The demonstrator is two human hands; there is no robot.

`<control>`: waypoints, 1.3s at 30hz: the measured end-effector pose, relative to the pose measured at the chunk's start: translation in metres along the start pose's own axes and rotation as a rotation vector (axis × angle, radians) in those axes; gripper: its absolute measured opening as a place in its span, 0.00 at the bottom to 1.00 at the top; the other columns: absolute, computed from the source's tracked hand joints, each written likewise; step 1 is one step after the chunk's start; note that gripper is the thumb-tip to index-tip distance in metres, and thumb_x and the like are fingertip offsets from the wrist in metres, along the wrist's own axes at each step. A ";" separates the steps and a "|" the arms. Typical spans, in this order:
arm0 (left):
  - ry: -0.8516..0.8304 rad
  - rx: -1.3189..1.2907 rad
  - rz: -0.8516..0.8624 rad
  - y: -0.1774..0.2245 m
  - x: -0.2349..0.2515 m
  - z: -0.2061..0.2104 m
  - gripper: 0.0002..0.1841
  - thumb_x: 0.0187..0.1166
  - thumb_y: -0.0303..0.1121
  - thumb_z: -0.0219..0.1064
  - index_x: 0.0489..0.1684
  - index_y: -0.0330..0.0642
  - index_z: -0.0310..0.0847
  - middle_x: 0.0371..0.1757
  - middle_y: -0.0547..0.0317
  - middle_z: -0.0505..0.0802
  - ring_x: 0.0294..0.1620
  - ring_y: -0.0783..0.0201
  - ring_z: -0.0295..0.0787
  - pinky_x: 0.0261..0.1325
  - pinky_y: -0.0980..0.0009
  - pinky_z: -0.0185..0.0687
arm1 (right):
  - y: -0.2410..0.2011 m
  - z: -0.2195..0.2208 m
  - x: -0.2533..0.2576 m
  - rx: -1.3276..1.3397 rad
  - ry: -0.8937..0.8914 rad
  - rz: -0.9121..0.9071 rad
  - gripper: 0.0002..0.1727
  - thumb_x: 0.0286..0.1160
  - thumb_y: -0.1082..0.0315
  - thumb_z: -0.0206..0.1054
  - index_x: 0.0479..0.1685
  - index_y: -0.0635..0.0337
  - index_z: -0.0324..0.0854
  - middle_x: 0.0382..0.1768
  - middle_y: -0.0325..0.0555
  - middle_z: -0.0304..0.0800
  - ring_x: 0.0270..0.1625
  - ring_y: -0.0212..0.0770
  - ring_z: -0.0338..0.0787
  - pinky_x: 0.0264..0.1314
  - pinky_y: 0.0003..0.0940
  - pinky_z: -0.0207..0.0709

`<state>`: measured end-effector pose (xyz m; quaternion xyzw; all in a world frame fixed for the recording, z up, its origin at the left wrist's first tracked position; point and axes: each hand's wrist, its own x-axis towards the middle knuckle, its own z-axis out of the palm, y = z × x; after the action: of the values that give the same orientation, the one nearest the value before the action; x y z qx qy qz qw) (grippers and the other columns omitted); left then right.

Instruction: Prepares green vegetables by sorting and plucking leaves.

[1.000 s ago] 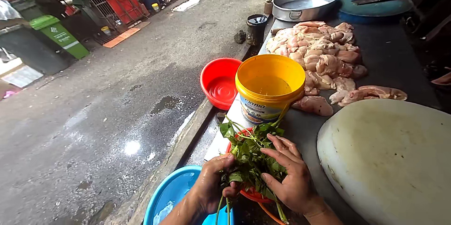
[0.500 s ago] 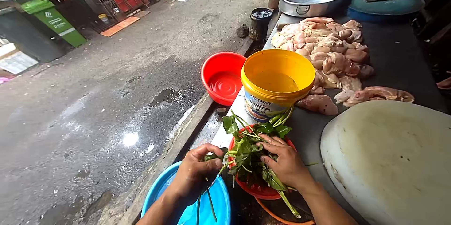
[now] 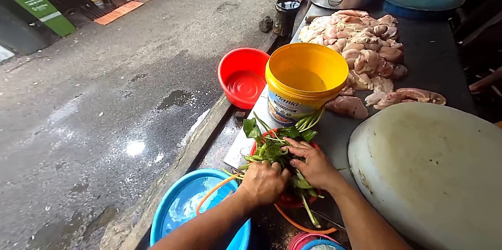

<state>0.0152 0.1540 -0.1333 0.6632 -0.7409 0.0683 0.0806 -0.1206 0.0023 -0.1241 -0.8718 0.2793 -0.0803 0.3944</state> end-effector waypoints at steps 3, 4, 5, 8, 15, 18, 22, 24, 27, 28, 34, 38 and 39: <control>0.058 -0.115 -0.019 -0.016 0.003 -0.003 0.07 0.74 0.36 0.65 0.29 0.47 0.85 0.24 0.58 0.86 0.24 0.55 0.88 0.20 0.57 0.81 | -0.001 -0.003 0.002 0.007 -0.022 0.016 0.21 0.78 0.72 0.69 0.67 0.41 0.90 0.84 0.24 0.74 0.83 0.33 0.74 0.84 0.46 0.71; 0.082 -0.204 -0.072 -0.019 0.003 -0.006 0.07 0.74 0.35 0.65 0.28 0.47 0.86 0.25 0.60 0.87 0.25 0.58 0.88 0.22 0.57 0.81 | -0.001 -0.004 0.003 0.010 -0.040 0.025 0.20 0.79 0.71 0.68 0.68 0.42 0.89 0.85 0.24 0.73 0.84 0.33 0.73 0.85 0.46 0.69; 0.102 -0.321 -0.154 -0.021 0.004 -0.010 0.07 0.75 0.35 0.66 0.29 0.48 0.88 0.26 0.61 0.89 0.26 0.60 0.90 0.25 0.56 0.83 | -0.001 -0.005 0.004 0.010 -0.055 0.031 0.20 0.80 0.71 0.68 0.68 0.44 0.89 0.85 0.26 0.73 0.85 0.33 0.72 0.86 0.46 0.68; 0.087 -0.791 -0.438 -0.029 0.009 -0.029 0.06 0.76 0.34 0.69 0.36 0.52 0.94 0.30 0.70 0.94 0.31 0.72 0.90 0.38 0.63 0.89 | -0.003 -0.007 0.005 -0.004 -0.082 0.052 0.18 0.81 0.70 0.68 0.67 0.45 0.90 0.86 0.26 0.72 0.86 0.34 0.71 0.87 0.46 0.67; 0.028 -1.367 -0.663 -0.046 0.027 -0.063 0.13 0.80 0.32 0.71 0.21 0.40 0.85 0.22 0.55 0.87 0.24 0.65 0.82 0.30 0.67 0.78 | 0.009 -0.004 0.000 0.348 0.127 -0.066 0.16 0.80 0.68 0.63 0.56 0.47 0.95 0.77 0.35 0.84 0.83 0.34 0.76 0.84 0.40 0.74; -0.010 -1.470 -0.697 -0.045 0.034 -0.066 0.13 0.83 0.32 0.68 0.24 0.38 0.82 0.23 0.54 0.87 0.23 0.66 0.80 0.28 0.70 0.74 | 0.004 -0.007 -0.006 0.518 0.269 -0.178 0.17 0.79 0.55 0.62 0.46 0.46 0.97 0.71 0.40 0.90 0.81 0.40 0.80 0.81 0.43 0.78; -0.073 -1.527 -0.716 -0.039 0.044 -0.071 0.12 0.86 0.33 0.64 0.31 0.36 0.83 0.28 0.50 0.90 0.28 0.63 0.87 0.35 0.66 0.85 | -0.007 -0.005 -0.014 0.365 0.339 -0.236 0.14 0.75 0.51 0.69 0.27 0.45 0.93 0.71 0.37 0.89 0.86 0.38 0.73 0.88 0.43 0.70; -0.075 -1.422 -0.675 -0.041 0.047 -0.067 0.12 0.85 0.33 0.66 0.30 0.37 0.84 0.26 0.52 0.90 0.28 0.62 0.87 0.35 0.65 0.84 | -0.008 -0.005 -0.016 0.388 0.371 -0.214 0.14 0.76 0.57 0.67 0.22 0.47 0.90 0.69 0.37 0.91 0.84 0.37 0.77 0.86 0.41 0.73; -0.065 -1.330 -0.635 -0.047 0.050 -0.065 0.12 0.83 0.34 0.69 0.28 0.39 0.85 0.25 0.54 0.89 0.26 0.64 0.84 0.33 0.66 0.81 | -0.004 -0.009 -0.020 0.487 0.384 -0.208 0.15 0.77 0.58 0.66 0.22 0.49 0.89 0.66 0.39 0.93 0.79 0.39 0.82 0.81 0.41 0.78; -0.049 -1.375 -0.637 -0.047 0.051 -0.066 0.12 0.83 0.34 0.69 0.28 0.39 0.85 0.25 0.54 0.89 0.25 0.65 0.83 0.31 0.68 0.79 | -0.003 -0.010 -0.021 0.503 0.378 -0.207 0.15 0.77 0.58 0.66 0.23 0.50 0.89 0.65 0.40 0.93 0.78 0.40 0.83 0.80 0.41 0.79; 0.125 -1.801 -0.733 -0.058 0.058 -0.086 0.11 0.85 0.34 0.62 0.33 0.40 0.86 0.22 0.57 0.82 0.14 0.73 0.67 0.18 0.78 0.64 | 0.009 -0.021 -0.032 0.683 0.399 -0.214 0.16 0.80 0.63 0.62 0.24 0.57 0.88 0.68 0.53 0.91 0.76 0.51 0.85 0.78 0.43 0.80; 0.135 -1.934 -0.773 -0.062 0.065 -0.105 0.13 0.86 0.37 0.56 0.34 0.43 0.82 0.21 0.58 0.82 0.14 0.71 0.72 0.18 0.77 0.70 | 0.012 -0.022 -0.038 0.732 0.468 -0.160 0.15 0.79 0.65 0.63 0.24 0.58 0.89 0.60 0.54 0.95 0.73 0.49 0.88 0.78 0.40 0.79; 0.117 -1.968 -0.788 -0.061 0.066 -0.110 0.14 0.87 0.38 0.54 0.33 0.43 0.80 0.21 0.59 0.82 0.15 0.71 0.73 0.19 0.77 0.71 | 0.010 -0.022 -0.038 0.732 0.483 -0.146 0.15 0.78 0.65 0.63 0.24 0.58 0.88 0.58 0.54 0.96 0.72 0.47 0.89 0.78 0.40 0.79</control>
<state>0.0719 0.1055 -0.0124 0.4948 -0.1977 -0.5605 0.6340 -0.1648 0.0035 -0.1135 -0.6484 0.2545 -0.4027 0.5938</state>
